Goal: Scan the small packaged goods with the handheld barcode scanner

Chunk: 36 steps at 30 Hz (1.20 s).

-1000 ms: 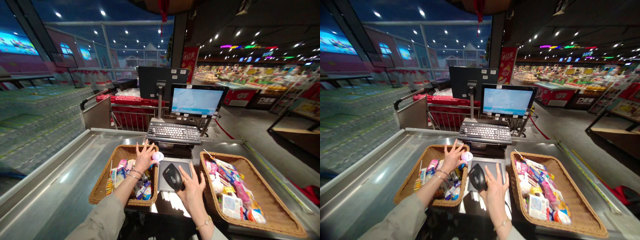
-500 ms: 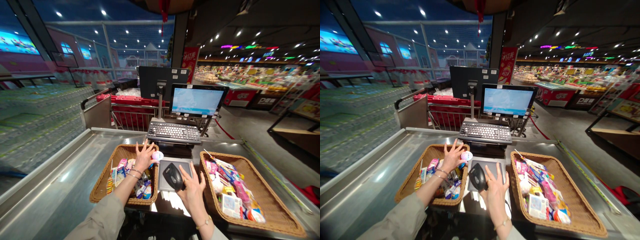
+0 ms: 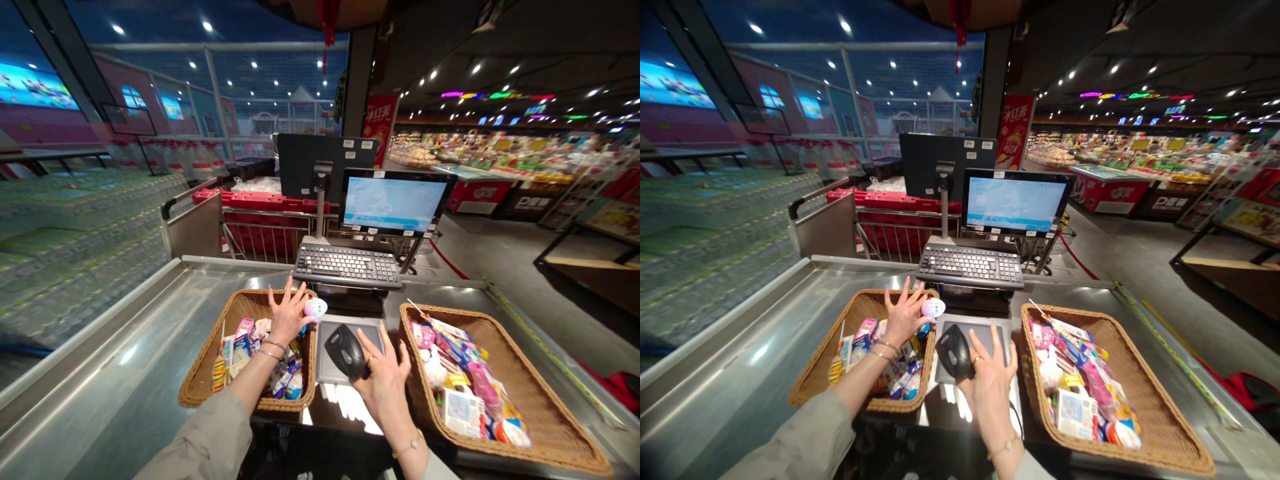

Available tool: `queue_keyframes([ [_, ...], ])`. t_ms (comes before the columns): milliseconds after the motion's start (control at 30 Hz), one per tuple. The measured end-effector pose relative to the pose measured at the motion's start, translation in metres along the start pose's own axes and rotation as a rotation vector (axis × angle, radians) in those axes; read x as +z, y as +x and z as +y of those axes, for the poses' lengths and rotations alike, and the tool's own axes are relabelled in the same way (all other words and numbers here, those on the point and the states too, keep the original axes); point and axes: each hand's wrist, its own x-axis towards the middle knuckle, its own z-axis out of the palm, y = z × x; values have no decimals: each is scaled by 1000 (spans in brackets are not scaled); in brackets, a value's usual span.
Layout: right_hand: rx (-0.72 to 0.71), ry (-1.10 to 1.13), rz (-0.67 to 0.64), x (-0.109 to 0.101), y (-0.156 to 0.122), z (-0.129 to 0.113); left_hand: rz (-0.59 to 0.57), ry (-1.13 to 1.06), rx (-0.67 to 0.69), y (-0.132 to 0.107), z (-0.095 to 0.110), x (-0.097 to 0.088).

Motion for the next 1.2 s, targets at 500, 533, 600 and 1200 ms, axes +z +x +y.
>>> queue_keyframes([
  [500,-22,22,62,-19,12,-17,225,-9,-126,-4,3,13],
  [533,-23,21,71,-20,12,-18,227,-17,-145,-3,4,13],
  [600,-28,25,79,-22,12,-21,223,-39,-179,-3,7,13],
  [1200,-66,10,113,-20,9,-27,179,-46,-291,-7,13,12],
])
